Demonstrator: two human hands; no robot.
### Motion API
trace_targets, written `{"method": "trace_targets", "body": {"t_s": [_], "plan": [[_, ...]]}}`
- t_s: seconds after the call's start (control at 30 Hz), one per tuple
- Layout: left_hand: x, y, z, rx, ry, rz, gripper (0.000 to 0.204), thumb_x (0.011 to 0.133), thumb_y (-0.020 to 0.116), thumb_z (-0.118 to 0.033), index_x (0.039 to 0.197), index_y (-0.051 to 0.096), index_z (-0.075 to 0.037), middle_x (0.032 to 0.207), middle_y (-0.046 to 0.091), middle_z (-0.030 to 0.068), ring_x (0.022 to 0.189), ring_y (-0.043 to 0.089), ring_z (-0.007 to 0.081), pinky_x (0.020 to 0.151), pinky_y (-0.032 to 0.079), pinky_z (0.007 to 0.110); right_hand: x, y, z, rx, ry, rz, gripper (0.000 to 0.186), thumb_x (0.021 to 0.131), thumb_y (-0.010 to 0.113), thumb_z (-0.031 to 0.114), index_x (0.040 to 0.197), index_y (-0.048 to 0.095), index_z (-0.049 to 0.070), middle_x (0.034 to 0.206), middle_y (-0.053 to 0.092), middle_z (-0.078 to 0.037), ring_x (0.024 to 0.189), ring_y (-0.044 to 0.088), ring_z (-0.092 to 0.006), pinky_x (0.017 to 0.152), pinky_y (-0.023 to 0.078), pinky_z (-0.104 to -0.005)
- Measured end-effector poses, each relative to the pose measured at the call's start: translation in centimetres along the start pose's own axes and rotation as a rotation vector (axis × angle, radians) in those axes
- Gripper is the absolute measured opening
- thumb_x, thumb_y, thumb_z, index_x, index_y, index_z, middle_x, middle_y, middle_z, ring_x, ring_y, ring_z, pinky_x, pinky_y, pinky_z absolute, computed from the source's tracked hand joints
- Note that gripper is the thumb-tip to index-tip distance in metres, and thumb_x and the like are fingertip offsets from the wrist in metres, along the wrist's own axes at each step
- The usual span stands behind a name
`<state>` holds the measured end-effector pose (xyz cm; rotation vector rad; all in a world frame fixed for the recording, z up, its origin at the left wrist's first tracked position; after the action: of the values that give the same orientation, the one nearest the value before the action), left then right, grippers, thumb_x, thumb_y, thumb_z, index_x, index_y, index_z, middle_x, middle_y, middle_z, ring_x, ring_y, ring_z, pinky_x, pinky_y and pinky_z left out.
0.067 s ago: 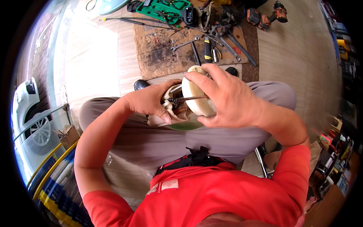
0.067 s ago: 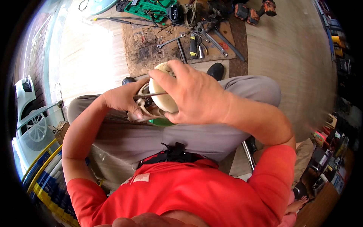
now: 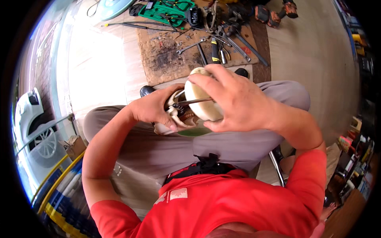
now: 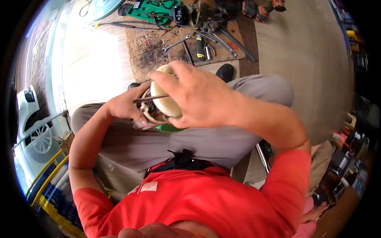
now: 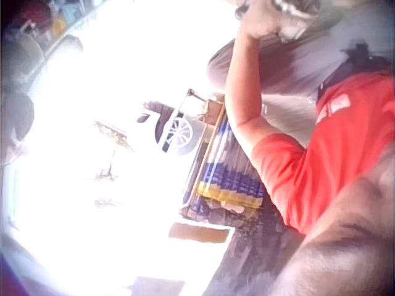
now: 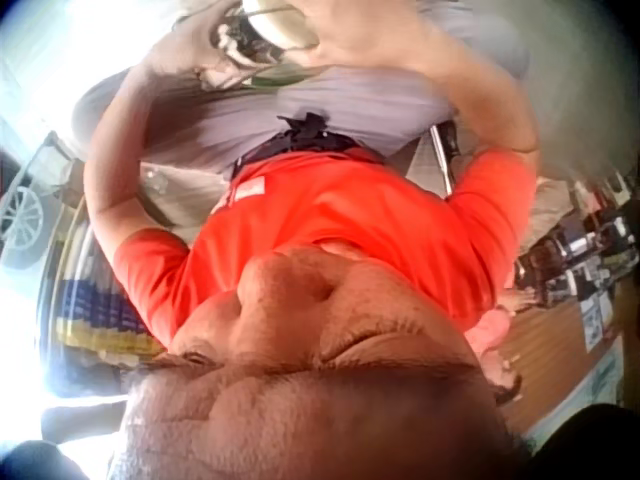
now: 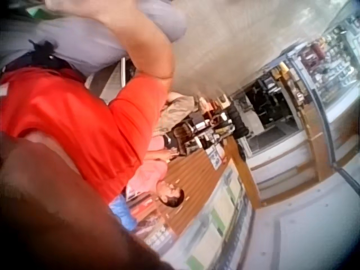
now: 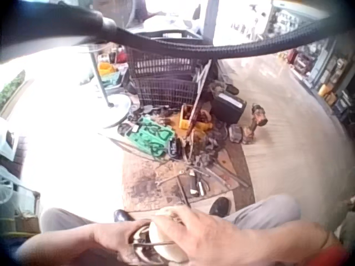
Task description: The person disassembles a fuel pump assembly by prying plastic tabs with a screwdriver and pulling the internal components apart by hand.
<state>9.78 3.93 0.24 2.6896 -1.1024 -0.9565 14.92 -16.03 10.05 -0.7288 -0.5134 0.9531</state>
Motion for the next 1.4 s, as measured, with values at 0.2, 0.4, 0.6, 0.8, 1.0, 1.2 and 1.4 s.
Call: {"method": "trace_targets", "body": {"t_s": [0.2, 0.4, 0.6, 0.8, 1.0, 1.2, 1.4], "plan": [[-1.5, 0.4, -1.1, 0.033, 0.155, -0.145, 0.134, 0.050, 0.099, -0.023, 0.156, 0.021, -0.001, 0.144, 0.049, 0.0180, 0.136, 0.044, 0.0252, 0.116, 0.031, 0.037, -0.6, -1.7, 0.5, -0.054, -0.048, -0.022, 0.082, 0.067, 0.085, 0.025, 0.136, 0.044, 0.006, 0.118, 0.049, -0.021, 0.106, 0.060, -0.0385, 0.087, 0.054, -0.0455], [-3.3, -1.9, 0.0, -0.059, 0.149, -0.133, 0.118, 0.076, 0.067, -0.075, 0.153, 0.028, 0.004, 0.140, 0.053, 0.0262, 0.129, 0.051, 0.0299, 0.111, 0.035, 0.039, -1.0, -3.4, -1.1, 0.052, -0.039, -0.065, 0.085, 0.064, 0.086, 0.023, 0.136, 0.044, 0.009, 0.120, 0.051, -0.017, 0.103, 0.062, -0.0375, 0.085, 0.054, -0.0441], [-1.7, 0.2, -1.1, 0.028, 0.161, -0.101, 0.141, 0.050, 0.092, -0.061, 0.154, 0.023, 0.004, 0.149, 0.043, 0.0180, 0.138, 0.041, 0.0230, 0.116, 0.030, 0.036, -1.2, -3.0, -0.1, -0.019, -0.068, -0.096, 0.083, 0.064, 0.086, 0.022, 0.135, 0.045, 0.007, 0.119, 0.051, -0.018, 0.101, 0.062, -0.0375, 0.083, 0.055, -0.0430], [-1.8, 0.7, -1.4, 0.311, 0.246, -0.254, 0.141, 0.046, 0.100, -0.028, 0.156, 0.018, 0.001, 0.149, 0.045, 0.0178, 0.140, 0.043, 0.0270, 0.116, 0.033, 0.038, -0.4, -1.4, 0.2, -0.151, -0.078, -0.103, 0.081, 0.061, 0.086, 0.023, 0.131, 0.048, 0.006, 0.115, 0.051, -0.020, 0.102, 0.062, -0.0362, 0.084, 0.056, -0.0418], [-1.4, 0.6, -1.3, 0.489, 0.139, -0.414, 0.139, 0.045, 0.100, -0.019, 0.156, 0.019, 0.000, 0.145, 0.047, 0.0207, 0.137, 0.046, 0.0326, 0.111, 0.040, 0.041, 0.2, -1.2, 0.0, -0.262, -0.042, -0.103, 0.072, 0.065, 0.082, 0.023, 0.126, 0.050, 0.004, 0.109, 0.052, -0.019, 0.100, 0.061, -0.0350, 0.081, 0.056, -0.0402], [-0.8, 0.5, -1.3, 0.784, 0.145, -0.563, 0.139, 0.043, 0.099, -0.016, 0.155, 0.019, 0.000, 0.146, 0.044, 0.0239, 0.131, 0.047, 0.0412, 0.108, 0.042, 0.045, 0.9, -1.0, -0.5, -0.184, 0.059, -0.141, 0.069, 0.066, 0.083, 0.023, 0.123, 0.050, 0.002, 0.107, 0.053, -0.021, 0.098, 0.061, -0.0373, 0.081, 0.056, -0.0414], [-0.4, 0.9, -1.7, 0.865, 0.165, -0.671, 0.136, 0.040, 0.099, -0.024, 0.150, 0.025, 0.007, 0.142, 0.045, 0.0248, 0.131, 0.045, 0.0443, 0.110, 0.039, 0.046, 1.0, -0.7, -0.9, -0.102, 0.123, -0.146, 0.082, 0.062, 0.089, 0.025, 0.128, 0.044, 0.005, 0.111, 0.047, -0.021, 0.097, 0.062, -0.0376, 0.081, 0.056, -0.0441]]}}
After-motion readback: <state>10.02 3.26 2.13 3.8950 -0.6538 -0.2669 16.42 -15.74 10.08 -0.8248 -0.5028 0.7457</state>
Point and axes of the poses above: each hand's wrist, its own x-axis towards the middle knuckle, its own y-axis out of the palm, z = x × y, the point moved 4 cm from there along x, towards the middle knuckle
